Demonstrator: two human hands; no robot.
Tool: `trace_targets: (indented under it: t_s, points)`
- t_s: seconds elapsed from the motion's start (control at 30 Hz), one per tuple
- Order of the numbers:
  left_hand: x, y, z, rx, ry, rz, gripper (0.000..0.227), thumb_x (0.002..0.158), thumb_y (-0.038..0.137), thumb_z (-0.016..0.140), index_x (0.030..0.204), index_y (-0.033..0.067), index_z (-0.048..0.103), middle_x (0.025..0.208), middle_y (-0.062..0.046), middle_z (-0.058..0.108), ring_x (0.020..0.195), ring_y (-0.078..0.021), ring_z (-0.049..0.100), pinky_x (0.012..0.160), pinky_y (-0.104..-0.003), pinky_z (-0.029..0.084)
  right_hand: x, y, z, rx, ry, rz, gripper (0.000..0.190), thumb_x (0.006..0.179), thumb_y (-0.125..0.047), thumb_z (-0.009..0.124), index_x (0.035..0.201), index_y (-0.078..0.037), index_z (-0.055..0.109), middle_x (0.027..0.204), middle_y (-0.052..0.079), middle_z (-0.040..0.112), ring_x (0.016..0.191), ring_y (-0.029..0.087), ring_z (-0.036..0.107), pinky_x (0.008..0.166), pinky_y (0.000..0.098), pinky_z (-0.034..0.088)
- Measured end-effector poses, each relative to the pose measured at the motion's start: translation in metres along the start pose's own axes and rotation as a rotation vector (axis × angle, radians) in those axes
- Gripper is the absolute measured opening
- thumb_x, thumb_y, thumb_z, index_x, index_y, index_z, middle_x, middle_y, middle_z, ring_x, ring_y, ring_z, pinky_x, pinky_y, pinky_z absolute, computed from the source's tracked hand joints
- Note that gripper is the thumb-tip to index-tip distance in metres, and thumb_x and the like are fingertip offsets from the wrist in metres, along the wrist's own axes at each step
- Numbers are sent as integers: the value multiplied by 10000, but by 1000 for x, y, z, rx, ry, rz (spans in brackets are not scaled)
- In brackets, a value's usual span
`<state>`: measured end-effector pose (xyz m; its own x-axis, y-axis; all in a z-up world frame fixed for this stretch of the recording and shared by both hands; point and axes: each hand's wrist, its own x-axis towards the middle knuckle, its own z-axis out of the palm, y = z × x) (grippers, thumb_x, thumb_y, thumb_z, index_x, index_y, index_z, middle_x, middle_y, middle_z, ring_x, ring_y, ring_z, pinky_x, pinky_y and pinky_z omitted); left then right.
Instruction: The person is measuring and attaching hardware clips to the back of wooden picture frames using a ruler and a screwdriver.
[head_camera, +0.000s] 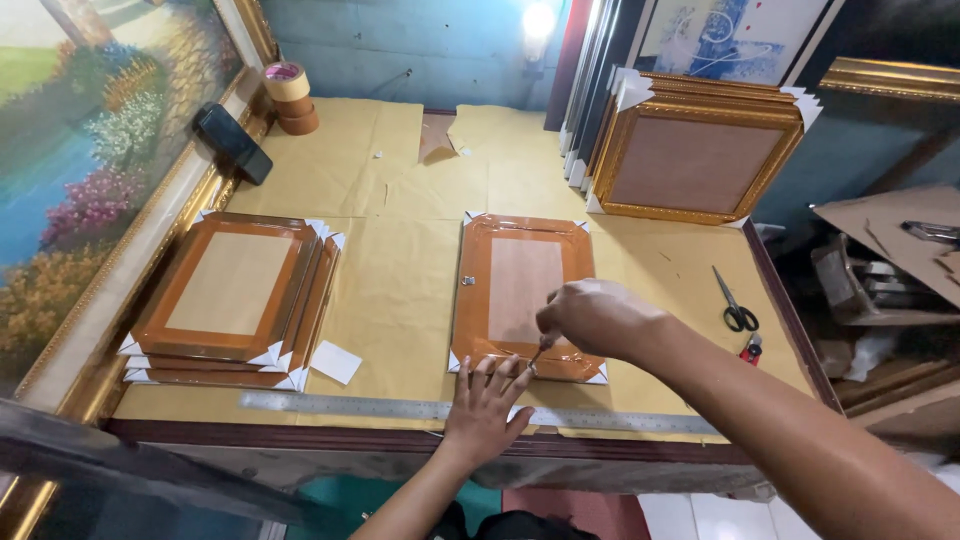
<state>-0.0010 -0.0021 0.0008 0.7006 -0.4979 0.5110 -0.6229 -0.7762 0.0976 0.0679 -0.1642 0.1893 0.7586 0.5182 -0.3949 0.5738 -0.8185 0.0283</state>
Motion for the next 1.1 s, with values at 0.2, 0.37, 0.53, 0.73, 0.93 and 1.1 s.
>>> trace_targets:
  t_s: [0.2,0.37,0.53,0.73,0.93,1.1]
  points:
    - [-2,-1,7,-16,-39,-14,519,850,474,385,1300,217,392,1278,-44,400,1146,-299,328,1005,-553,127,-2,-24,6,134,27,94,223,861,-201,522,728,-34,586,643,142,610,548,295,605,449,394,453]
    - [0,-1,4,2,-32,-3,517,834,474,412,1280,213,408,1272,-42,404,1142,-293,335,982,-547,164,-2,-31,-9,-60,-96,306,277,867,-363,449,871,-144,620,817,73,631,736,266,611,570,375,464]
    - [0,-2,6,29,-12,4,492,825,482,426,1239,218,450,1256,-35,414,1125,-282,356,954,-545,205,-6,-4,-4,85,-10,-58,357,763,12,458,876,-269,648,925,-85,614,794,164,590,571,336,458]
    - [-2,-1,7,-12,-81,-12,506,846,474,400,1277,210,412,1287,-50,390,1171,-296,313,989,-561,156,0,-25,0,164,-92,155,322,892,-288,439,799,-20,589,701,189,579,596,353,584,504,418,418]
    - [-1,-1,2,25,-7,7,495,828,468,430,1254,214,433,1257,-27,414,1127,-280,354,956,-554,213,-3,-28,-7,13,-118,414,399,876,-451,372,854,-123,598,847,105,633,747,264,615,578,370,457]
    - [-2,-1,2,44,-22,7,502,825,469,435,1258,215,428,1264,-31,416,1140,-279,348,951,-547,219,-6,-9,2,20,-6,-34,450,695,96,504,929,-253,666,902,-38,652,794,198,622,599,335,509]
